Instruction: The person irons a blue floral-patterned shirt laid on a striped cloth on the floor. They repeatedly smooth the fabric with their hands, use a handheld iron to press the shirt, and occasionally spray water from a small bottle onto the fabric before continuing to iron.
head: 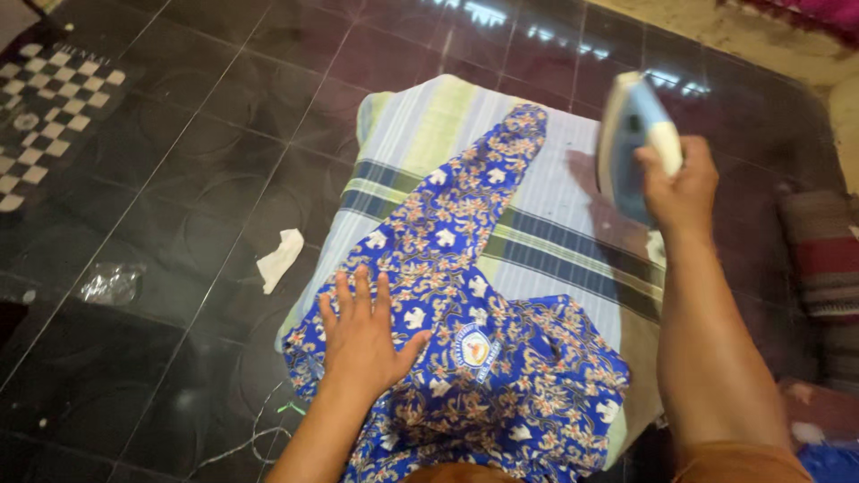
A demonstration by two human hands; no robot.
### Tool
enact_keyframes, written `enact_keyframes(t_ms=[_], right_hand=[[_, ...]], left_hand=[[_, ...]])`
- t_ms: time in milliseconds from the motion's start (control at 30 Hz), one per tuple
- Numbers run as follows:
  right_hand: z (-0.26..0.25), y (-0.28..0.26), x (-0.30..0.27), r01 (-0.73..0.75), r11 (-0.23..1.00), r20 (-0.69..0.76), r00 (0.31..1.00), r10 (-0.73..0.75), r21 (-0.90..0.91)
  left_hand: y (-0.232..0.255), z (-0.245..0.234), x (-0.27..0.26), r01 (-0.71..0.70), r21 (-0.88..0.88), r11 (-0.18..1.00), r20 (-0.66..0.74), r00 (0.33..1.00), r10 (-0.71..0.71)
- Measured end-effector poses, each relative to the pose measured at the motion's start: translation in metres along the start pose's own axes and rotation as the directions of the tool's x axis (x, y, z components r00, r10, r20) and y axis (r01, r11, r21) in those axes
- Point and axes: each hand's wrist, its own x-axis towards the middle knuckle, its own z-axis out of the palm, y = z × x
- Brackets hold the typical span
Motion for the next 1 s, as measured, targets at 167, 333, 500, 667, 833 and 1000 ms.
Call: enact_keyframes(t_ms=[167, 333, 500, 667, 833, 1000], right_hand=[[0.013, -0.123, -0.007, 0.319, 0.948, 0.477, 0.835, -0.274, -0.013], [0.07, -0.214, -0.037, 0.565, 0.821, 0.753, 0.502, -0.425, 0.087], [0.093, -0.244, -0.034, 0.618, 0.786, 0.887, 0.354, -0.296, 0.016], [0.103, -0.242, -0.028, 0.601, 0.797, 0.882, 0.408, -0.235, -0.065], [0.105, -0.24, -0.032, 0.612, 0.79, 0.888, 0.38, -0.26, -0.031], [0.105, -0.244, -0.033, 0.612, 0.791, 0.892, 0.359, -0.275, -0.002]], left_hand=[[0.002, -0.011, 0.0, -0.007, -0.065, 0.998, 0.007, 1.0, 0.007], [0.002, -0.017, 0.0, -0.004, -0.1, 0.995, 0.074, 0.997, 0.011], [0.001, -0.021, 0.0, -0.027, -0.128, 0.991, 0.029, 0.999, 0.032], [-0.002, -0.024, -0.001, 0.012, -0.147, 0.989, 0.113, 0.994, 0.005], [-0.021, -0.031, 0.006, 0.098, -0.307, 0.947, 0.106, 0.992, -0.068], [-0.027, -0.029, 0.006, 0.096, -0.311, 0.946, 0.089, 0.994, -0.071]])
